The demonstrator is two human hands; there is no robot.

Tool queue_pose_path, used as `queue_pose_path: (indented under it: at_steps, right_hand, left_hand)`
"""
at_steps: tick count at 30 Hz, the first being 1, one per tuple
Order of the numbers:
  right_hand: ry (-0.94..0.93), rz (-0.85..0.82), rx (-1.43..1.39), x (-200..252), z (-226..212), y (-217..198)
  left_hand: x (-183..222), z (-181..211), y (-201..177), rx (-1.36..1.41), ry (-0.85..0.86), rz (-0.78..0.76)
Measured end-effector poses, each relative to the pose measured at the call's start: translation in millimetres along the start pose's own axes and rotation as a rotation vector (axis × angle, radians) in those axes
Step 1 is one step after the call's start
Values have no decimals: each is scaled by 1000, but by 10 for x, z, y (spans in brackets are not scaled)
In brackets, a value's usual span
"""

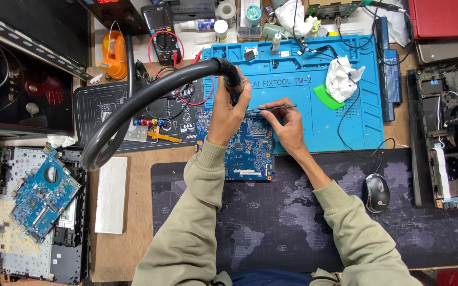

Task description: Repairing and cleaning a computer motherboard using a heat gun and cleaning supplies

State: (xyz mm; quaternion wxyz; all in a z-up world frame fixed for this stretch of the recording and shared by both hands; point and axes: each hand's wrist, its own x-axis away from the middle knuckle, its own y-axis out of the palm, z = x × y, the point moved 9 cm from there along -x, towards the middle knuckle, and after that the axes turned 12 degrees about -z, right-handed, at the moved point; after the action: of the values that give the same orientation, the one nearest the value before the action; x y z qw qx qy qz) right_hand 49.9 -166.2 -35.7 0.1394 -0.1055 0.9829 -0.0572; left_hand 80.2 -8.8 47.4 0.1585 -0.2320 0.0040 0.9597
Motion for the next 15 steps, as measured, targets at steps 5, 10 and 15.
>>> queue_pose_path:
  at_steps: [5, 10, 15]
  right_hand:
    - [1, 25, -28, 29, 60, -40]
    - [52, 78, -117, 80, 215, -161]
    - [154, 74, -239, 69, 355, -207]
  left_hand:
    - [75, 8, -28, 6, -24, 29]
    - [173, 181, -141, 25, -87, 132]
    - [304, 273, -421, 166, -7, 300]
